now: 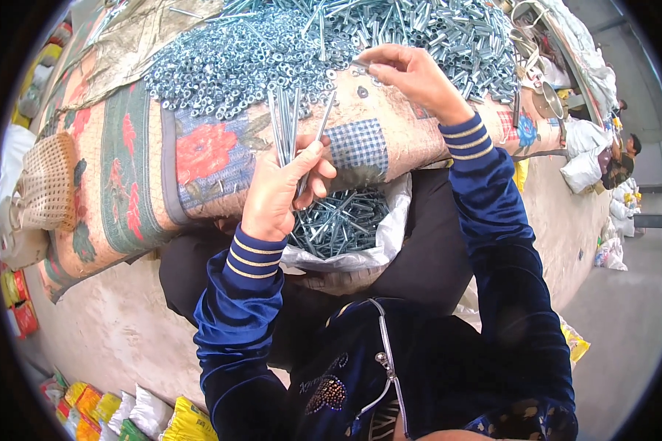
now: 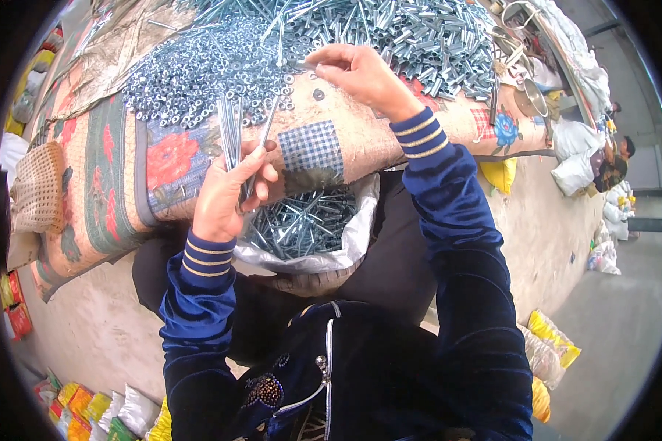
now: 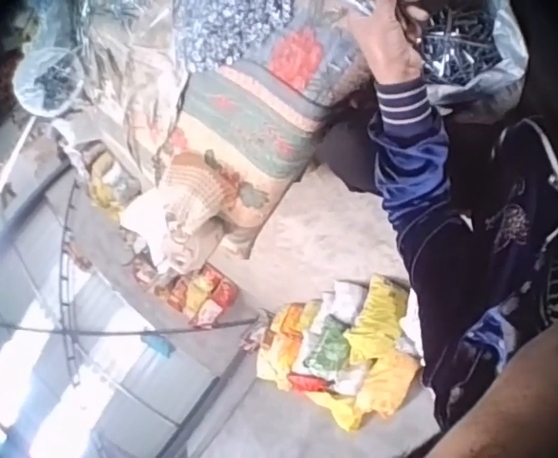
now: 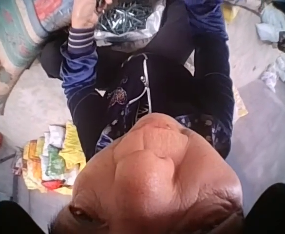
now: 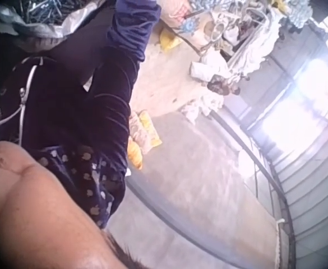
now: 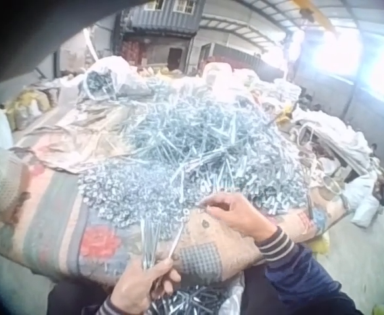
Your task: The person assembles small metal clips onto longer metal pins by hand.
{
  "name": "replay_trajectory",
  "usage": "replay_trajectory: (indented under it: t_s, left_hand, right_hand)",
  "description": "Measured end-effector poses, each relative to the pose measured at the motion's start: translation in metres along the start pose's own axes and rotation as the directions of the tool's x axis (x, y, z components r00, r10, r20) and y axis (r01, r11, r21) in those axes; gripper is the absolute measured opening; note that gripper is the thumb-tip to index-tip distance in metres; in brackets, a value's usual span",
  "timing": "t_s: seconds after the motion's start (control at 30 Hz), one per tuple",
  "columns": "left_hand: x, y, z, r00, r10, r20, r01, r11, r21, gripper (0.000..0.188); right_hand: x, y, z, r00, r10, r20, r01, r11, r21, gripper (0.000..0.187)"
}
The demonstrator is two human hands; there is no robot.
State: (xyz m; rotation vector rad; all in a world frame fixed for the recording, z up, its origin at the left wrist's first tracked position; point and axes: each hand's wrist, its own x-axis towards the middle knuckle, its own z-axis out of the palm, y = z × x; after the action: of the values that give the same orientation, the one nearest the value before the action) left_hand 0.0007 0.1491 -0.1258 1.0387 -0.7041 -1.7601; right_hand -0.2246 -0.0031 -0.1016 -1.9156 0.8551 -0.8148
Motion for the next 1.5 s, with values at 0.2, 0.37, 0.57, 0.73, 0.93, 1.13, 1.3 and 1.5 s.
replay_trajectory:
  t_s: [0.2,0.37,0.57,0.73,0.93,1.13,1.3,1.5]
  left_hand:
    - [0.007,-0.005,0.007,0.999,-0.019,0.047,0.020,0.999,-0.027,0.026]
    - [0.010,-0.008,0.007,0.998,-0.032,0.057,0.036,0.997,-0.074,0.024]
    - [0.011,-0.007,0.008,0.998,-0.031,0.052,0.035,0.996,-0.082,0.024]
    - [0.011,-0.006,0.009,0.999,-0.015,0.045,0.017,0.999,-0.042,0.023]
    - [0.013,-0.009,0.011,0.993,0.091,-0.070,-0.100,0.984,-0.147,0.030]
    - [0.012,0.001,0.004,0.980,0.166,-0.114,-0.174,0.983,-0.065,0.029]
    - [0.008,0.002,0.000,0.980,0.126,-0.151,-0.134,0.990,-0.043,0.027]
    - [0.007,0.004,-0.005,0.979,0.155,-0.135,-0.168,0.982,-0.086,0.026]
  right_hand:
    - [-0.028,-0.027,0.021,0.952,0.296,0.079,-0.297,0.828,0.475,0.028]
    - [-0.035,-0.024,0.043,0.933,0.360,0.026,-0.294,0.718,0.630,0.018]
    - [-0.033,-0.018,0.039,0.934,0.358,0.002,-0.259,0.672,0.694,0.017]
    - [-0.034,-0.025,0.037,0.910,0.388,0.145,-0.405,0.758,0.512,0.021]
    - [-0.042,-0.037,0.080,0.912,0.264,0.314,-0.380,0.831,0.407,0.020]
    - [0.004,0.021,0.035,0.970,0.122,-0.211,-0.142,0.986,-0.083,0.017]
    - [0.024,0.039,0.062,0.921,-0.159,-0.355,-0.129,0.736,-0.664,0.016]
    - [0.032,0.032,0.039,0.977,-0.013,-0.214,-0.090,0.881,-0.465,0.016]
